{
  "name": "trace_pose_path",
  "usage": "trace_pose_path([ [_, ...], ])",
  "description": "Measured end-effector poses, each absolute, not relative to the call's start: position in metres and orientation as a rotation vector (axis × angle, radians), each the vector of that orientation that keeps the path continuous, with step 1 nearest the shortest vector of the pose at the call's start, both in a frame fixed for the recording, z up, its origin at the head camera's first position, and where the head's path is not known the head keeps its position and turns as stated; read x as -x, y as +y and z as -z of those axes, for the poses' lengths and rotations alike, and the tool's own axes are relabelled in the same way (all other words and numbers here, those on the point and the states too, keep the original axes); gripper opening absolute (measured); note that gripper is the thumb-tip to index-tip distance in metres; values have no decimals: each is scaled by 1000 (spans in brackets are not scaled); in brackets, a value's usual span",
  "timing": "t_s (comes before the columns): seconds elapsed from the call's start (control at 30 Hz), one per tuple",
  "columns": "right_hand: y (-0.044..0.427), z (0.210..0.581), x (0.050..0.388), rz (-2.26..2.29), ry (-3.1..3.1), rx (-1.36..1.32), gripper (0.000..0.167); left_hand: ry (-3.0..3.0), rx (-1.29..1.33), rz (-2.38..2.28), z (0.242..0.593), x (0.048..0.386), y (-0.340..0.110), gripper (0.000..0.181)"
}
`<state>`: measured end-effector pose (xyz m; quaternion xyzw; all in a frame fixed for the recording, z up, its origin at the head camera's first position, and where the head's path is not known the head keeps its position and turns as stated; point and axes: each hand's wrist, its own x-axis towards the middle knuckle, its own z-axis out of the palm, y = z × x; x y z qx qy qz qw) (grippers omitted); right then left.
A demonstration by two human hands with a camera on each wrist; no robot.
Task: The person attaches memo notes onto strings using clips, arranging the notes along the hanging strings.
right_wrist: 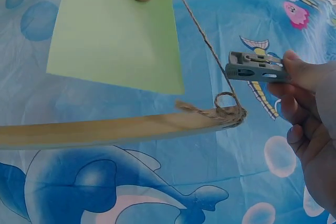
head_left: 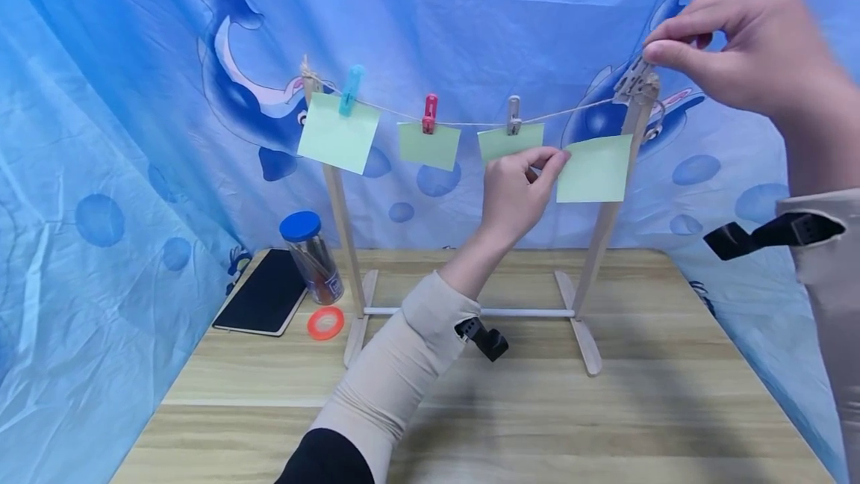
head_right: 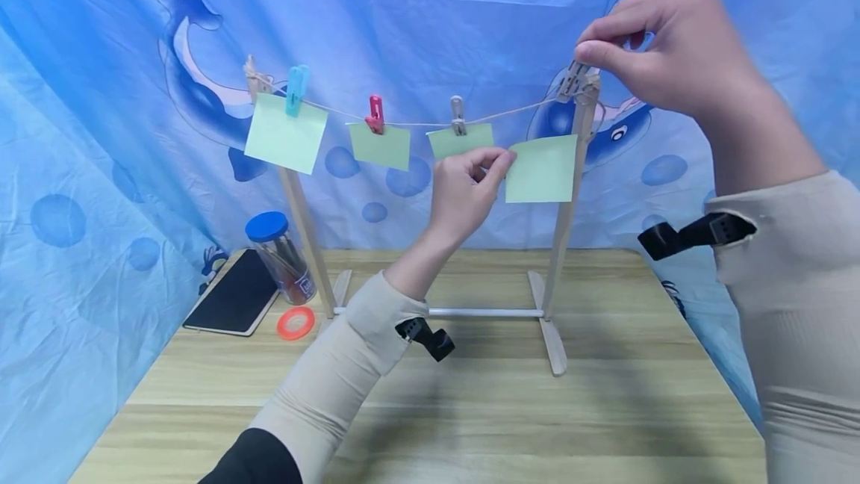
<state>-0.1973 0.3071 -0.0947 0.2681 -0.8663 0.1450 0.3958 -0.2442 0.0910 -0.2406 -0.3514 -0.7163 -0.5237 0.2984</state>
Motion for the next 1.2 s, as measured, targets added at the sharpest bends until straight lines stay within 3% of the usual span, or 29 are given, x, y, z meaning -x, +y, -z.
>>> trace_pose_path([
  [1.2,295,87,219,-283,-2515,-765,21,-1862,798,1434,230,245,97,19],
])
